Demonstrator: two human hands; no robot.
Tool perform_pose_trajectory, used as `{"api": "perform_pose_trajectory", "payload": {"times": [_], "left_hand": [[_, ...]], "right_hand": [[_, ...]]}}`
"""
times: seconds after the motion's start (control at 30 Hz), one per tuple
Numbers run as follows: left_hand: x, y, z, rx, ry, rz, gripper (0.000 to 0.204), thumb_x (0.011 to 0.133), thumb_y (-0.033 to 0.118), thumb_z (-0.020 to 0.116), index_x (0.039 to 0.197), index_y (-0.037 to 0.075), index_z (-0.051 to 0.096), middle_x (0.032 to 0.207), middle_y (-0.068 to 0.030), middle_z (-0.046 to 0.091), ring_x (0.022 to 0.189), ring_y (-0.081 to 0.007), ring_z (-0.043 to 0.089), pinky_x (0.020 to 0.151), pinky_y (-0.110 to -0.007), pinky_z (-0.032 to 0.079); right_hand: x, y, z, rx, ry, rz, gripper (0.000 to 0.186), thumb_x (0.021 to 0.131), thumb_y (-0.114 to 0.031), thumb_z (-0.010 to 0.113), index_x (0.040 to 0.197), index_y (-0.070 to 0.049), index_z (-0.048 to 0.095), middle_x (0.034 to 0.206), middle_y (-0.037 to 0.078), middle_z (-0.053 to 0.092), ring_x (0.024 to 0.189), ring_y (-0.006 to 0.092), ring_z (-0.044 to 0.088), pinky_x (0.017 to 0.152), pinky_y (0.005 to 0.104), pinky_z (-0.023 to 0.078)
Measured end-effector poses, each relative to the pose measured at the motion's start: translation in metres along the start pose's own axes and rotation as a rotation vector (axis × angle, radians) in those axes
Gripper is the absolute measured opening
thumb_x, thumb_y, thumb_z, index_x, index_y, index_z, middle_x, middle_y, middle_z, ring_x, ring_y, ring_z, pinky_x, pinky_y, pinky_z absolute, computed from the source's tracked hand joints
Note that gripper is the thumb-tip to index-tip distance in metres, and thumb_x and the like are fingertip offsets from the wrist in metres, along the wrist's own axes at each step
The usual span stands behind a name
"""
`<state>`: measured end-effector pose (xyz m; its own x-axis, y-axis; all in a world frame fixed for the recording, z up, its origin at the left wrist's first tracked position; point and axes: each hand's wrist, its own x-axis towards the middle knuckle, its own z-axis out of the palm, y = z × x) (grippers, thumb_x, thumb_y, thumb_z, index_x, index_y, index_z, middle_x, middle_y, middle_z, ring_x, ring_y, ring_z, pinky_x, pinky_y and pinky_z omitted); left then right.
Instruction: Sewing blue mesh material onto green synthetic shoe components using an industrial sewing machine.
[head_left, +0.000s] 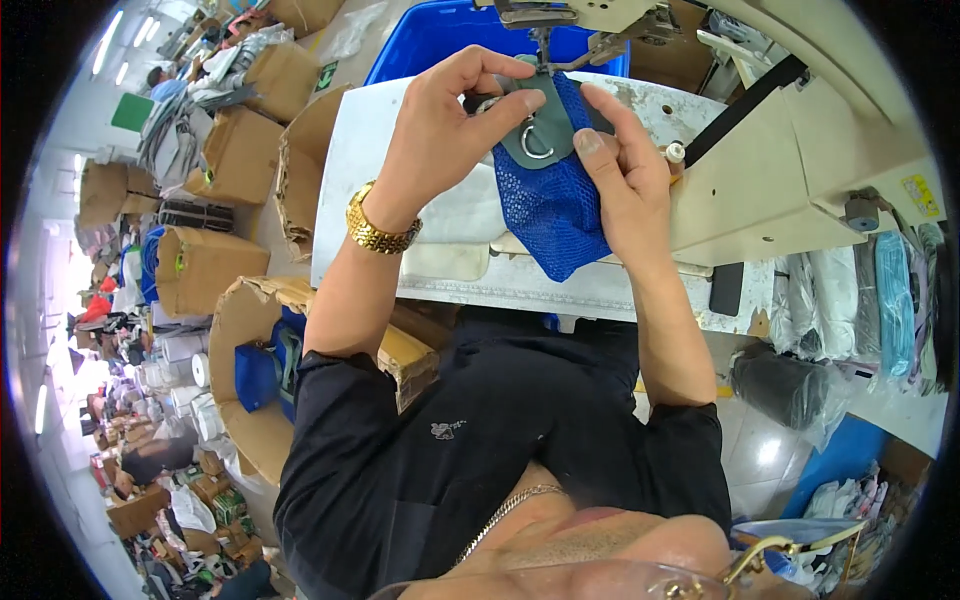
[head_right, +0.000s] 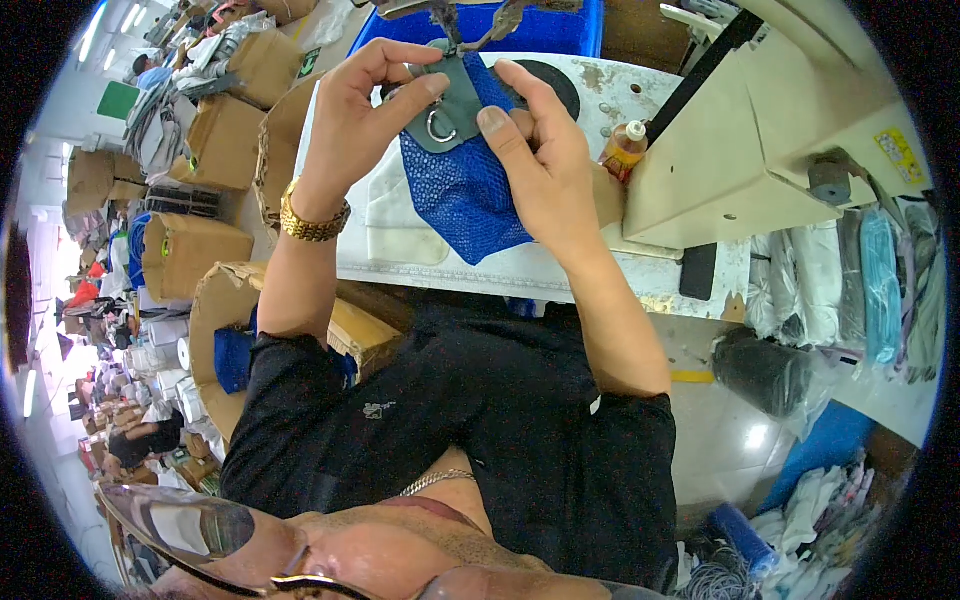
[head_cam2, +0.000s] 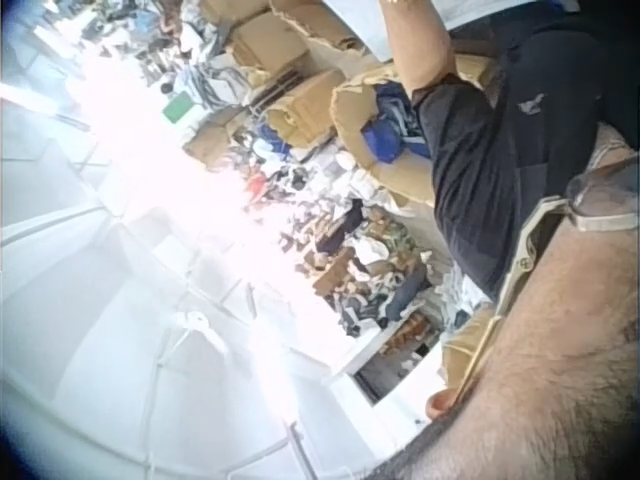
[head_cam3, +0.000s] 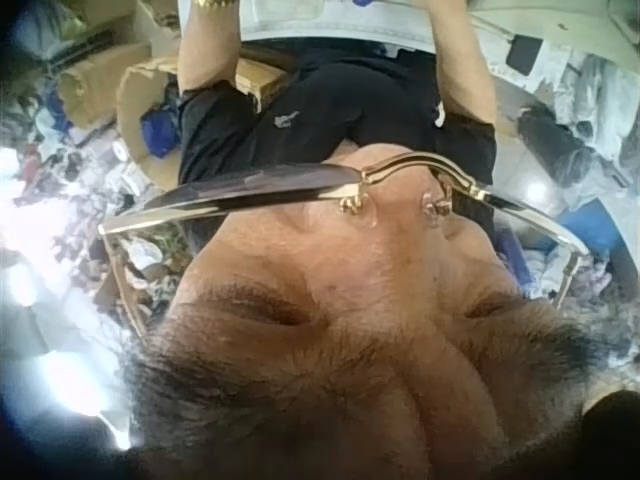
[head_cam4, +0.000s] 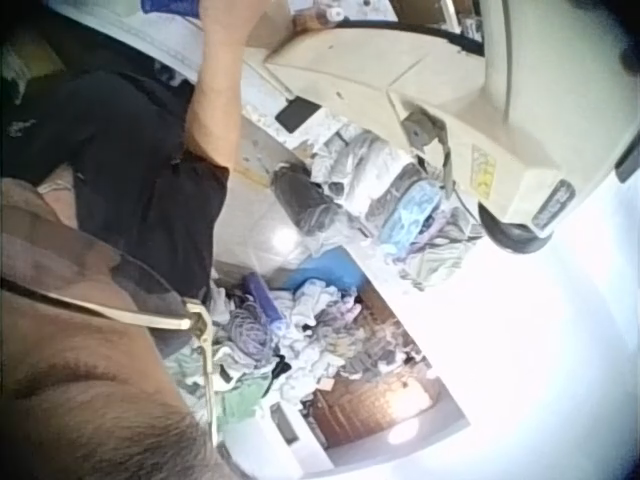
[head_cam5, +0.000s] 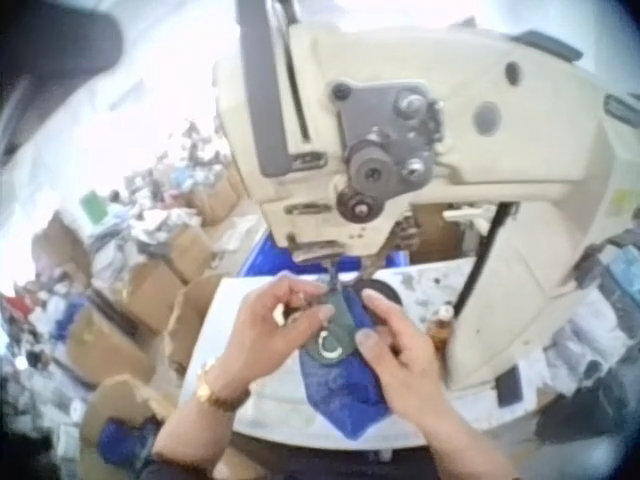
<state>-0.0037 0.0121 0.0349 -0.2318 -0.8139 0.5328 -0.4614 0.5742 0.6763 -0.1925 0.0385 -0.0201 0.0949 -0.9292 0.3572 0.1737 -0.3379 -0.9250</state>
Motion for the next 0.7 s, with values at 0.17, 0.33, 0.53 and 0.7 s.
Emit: {"api": "perform_pose_trajectory", "payload": {"times": [0.17,0.33,0.53,0.7], "left_hand": [[0.009,-0.013,-0.011,-0.084,-0.095,0.014,0.022,0.085,0.012,0.076,0.104,0.004,0.07,0.075,0.0013,0.065,0.069,-0.0027,0.056,0.064,-0.019,0.045],[0.024,-0.018,-0.026,-0.136,-0.234,-0.026,0.022,0.087,0.013,0.074,0.107,0.005,0.071,0.078,0.0013,0.065,0.074,-0.0035,0.058,0.066,-0.019,0.047],[0.032,0.0,-0.034,0.106,-0.339,-0.058,0.034,0.086,0.026,0.076,0.111,0.006,0.067,0.092,0.0014,0.061,0.09,-0.0091,0.057,0.079,-0.026,0.048],[0.033,0.002,-0.035,0.285,-0.368,-0.034,0.046,0.076,0.033,0.084,0.109,0.008,0.065,0.094,0.002,0.053,0.091,-0.0109,0.053,0.082,-0.028,0.046]], "right_hand": [[-0.006,0.005,0.002,0.002,-0.02,-0.018,0.044,0.097,-0.019,0.06,0.135,-0.001,0.05,0.078,-0.002,0.058,0.069,0.0007,0.045,0.058,0.018,0.032],[0.0,0.029,-0.003,-0.01,0.152,-0.043,0.043,0.096,-0.017,0.06,0.134,0.0,0.051,0.089,0.002,0.06,0.078,0.0063,0.052,0.069,0.0206,0.042],[0.017,0.083,-0.004,-0.062,0.003,-0.115,0.04,0.091,-0.007,0.064,0.13,-0.002,0.055,0.101,0.006,0.065,0.086,0.0094,0.057,0.076,0.0245,0.047],[0.029,0.075,-0.018,-0.071,-0.019,0.073,0.019,0.093,-0.011,0.064,0.108,-0.001,0.067,0.08,0.0,0.065,0.068,0.0028,0.051,0.059,0.0185,0.041]]}}
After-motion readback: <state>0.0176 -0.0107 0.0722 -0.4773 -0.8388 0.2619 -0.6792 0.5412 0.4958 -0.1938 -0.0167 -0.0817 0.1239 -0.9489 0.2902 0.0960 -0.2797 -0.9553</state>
